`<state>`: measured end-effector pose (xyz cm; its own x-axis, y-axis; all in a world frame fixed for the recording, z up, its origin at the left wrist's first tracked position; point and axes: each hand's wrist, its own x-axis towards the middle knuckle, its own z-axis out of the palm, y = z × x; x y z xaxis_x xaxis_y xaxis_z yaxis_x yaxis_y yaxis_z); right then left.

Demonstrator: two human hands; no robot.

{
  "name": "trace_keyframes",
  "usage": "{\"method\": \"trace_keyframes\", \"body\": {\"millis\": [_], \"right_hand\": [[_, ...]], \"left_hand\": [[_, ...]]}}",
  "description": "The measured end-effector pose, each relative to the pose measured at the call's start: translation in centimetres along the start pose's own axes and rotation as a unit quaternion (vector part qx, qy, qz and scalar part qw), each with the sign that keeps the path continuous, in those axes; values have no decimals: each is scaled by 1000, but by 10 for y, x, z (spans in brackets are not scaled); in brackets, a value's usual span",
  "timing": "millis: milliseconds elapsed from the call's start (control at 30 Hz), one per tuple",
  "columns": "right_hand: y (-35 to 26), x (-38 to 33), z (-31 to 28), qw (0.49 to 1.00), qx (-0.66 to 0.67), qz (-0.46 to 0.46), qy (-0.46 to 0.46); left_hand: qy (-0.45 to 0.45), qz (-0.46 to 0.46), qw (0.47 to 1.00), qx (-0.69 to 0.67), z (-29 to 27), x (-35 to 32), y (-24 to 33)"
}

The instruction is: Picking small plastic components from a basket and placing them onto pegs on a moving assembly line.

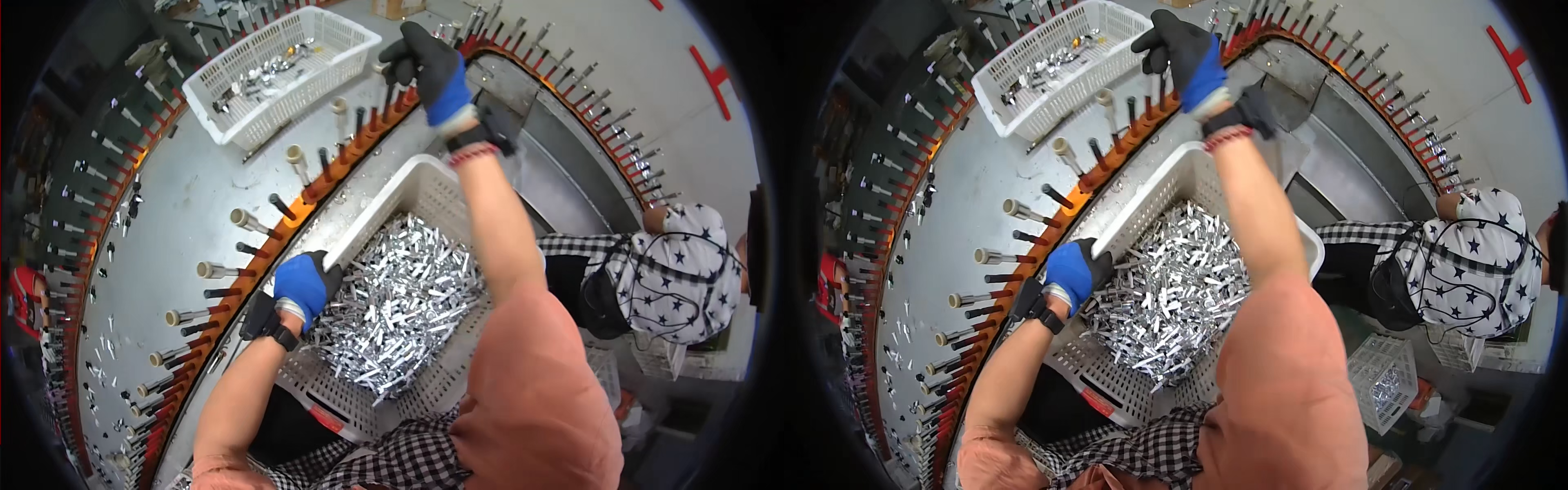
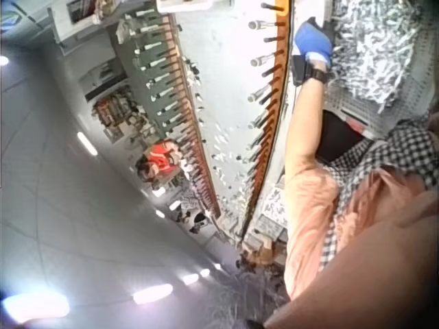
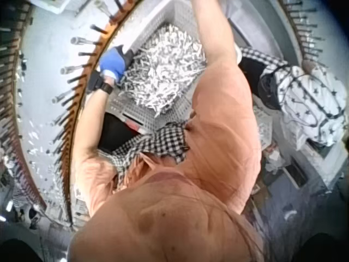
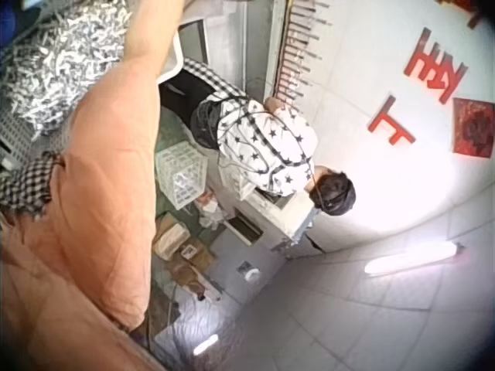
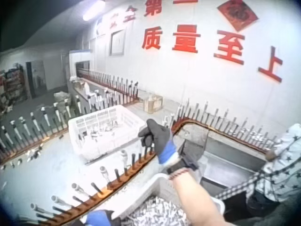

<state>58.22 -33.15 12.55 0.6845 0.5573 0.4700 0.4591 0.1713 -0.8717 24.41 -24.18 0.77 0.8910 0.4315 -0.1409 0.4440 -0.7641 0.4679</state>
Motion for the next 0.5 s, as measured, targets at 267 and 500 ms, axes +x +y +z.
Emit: {"method": "trace_keyframes", "body": {"millis": [267,500], "right_hand": [[118,10,-52,995,21,-82,58],[179,93,-32,985,-122,32,116]], "left_hand": [[-7,-40,999,3,-8,0,0],[-67,-26,997,41,10,31,25]]}}
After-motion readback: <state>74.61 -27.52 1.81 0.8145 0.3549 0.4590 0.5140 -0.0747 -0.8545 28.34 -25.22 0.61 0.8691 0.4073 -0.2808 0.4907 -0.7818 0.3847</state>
